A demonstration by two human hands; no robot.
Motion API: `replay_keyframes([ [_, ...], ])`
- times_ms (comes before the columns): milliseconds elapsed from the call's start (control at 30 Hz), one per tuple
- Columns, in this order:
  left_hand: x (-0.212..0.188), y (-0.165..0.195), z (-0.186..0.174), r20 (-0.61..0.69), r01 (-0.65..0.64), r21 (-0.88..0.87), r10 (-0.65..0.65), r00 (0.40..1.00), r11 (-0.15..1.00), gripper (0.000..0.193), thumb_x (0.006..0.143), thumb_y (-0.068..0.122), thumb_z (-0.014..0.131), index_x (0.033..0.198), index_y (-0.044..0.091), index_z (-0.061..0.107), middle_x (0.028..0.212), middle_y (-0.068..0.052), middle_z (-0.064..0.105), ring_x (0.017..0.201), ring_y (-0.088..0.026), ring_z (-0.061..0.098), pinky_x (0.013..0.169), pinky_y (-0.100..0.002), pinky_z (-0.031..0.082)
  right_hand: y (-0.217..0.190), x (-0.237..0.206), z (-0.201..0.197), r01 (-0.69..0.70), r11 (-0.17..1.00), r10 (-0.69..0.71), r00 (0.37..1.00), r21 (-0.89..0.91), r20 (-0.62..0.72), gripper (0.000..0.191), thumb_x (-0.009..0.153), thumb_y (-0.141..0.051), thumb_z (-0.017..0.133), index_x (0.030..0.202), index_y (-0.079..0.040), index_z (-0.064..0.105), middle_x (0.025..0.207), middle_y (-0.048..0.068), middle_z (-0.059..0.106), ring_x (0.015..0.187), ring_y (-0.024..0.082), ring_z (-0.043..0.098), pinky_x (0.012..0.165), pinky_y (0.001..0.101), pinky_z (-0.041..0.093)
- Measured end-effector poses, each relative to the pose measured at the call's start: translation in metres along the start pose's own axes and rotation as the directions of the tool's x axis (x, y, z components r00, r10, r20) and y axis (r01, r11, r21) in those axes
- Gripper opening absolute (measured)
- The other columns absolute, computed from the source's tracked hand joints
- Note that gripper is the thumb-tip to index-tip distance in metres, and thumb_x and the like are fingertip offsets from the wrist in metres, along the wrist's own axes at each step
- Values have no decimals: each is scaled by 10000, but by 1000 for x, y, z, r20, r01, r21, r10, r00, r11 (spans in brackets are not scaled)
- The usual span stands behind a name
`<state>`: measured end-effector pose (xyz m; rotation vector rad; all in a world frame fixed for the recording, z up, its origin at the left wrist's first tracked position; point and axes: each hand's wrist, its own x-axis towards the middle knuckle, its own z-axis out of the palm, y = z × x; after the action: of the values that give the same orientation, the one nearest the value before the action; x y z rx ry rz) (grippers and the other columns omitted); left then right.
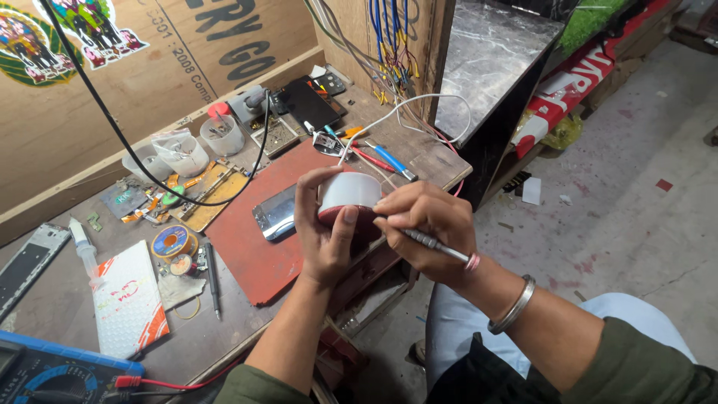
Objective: The person uses a precision screwdriver to unscrew and pry open a small red and white Bluetooth speaker, works on its internal wiring, and reconnects a cable. They then set the reassembled speaker on the workbench, connect it to a multimeter setup, and handle a smartphone on the mat.
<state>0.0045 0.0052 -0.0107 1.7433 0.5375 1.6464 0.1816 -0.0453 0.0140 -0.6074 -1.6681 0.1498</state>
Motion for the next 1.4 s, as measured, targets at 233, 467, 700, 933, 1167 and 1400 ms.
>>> replay_keyframes([
  [233,2,-3,-2,-17,-3,-2,3,1000,1000,595,980,453,688,1344,13,522,1275,-107,573,1183,-204,573,1060,-353,472,3,-19,10,-343,853,382,924,395,-22,176,942,-12,765,941,-59,596,1117,155,746,995,146,703,894,291,584],
  [467,1,-4,-2,-20,-23,35,23,1000,999,576,988,445,690,1343,16,543,1245,-99,572,1177,-201,578,1063,-350,474,3,-17,11,-329,872,360,933,364,-20,169,939,-17,774,937,-61,611,1106,144,745,1014,148,707,904,292,586],
  [700,2,-1,-1,-20,-22,29,23,1000,999,572,990,443,687,1345,19,541,1229,-97,568,1156,-198,576,1047,-344,477,1,-12,11,-306,890,331,943,338,-18,172,929,9,776,926,-65,621,1083,136,750,994,155,710,882,296,588],
  [933,4,0,2,-9,-40,54,40,999,998,537,996,382,703,1349,9,550,1275,-121,616,1210,-217,606,1090,-362,481,5,8,-1,118,992,-118,993,-36,-4,276,856,38,816,914,-97,583,1032,89,735,965,230,738,852,337,610],
  [1167,5,-5,3,-8,-45,54,45,999,998,536,998,374,696,1350,-5,556,1276,-131,613,1219,-227,601,1099,-365,470,11,-2,1,110,993,-112,993,-52,-35,261,867,17,811,937,-109,594,1035,96,749,965,223,744,844,337,609],
  [1400,3,-5,1,17,-50,31,49,999,998,550,980,407,696,1337,13,555,1212,-119,600,1157,-217,599,1064,-346,470,15,-18,6,-458,629,669,730,628,-138,306,984,-246,620,1178,-12,645,870,216,768,818,248,759,808,361,600],
])
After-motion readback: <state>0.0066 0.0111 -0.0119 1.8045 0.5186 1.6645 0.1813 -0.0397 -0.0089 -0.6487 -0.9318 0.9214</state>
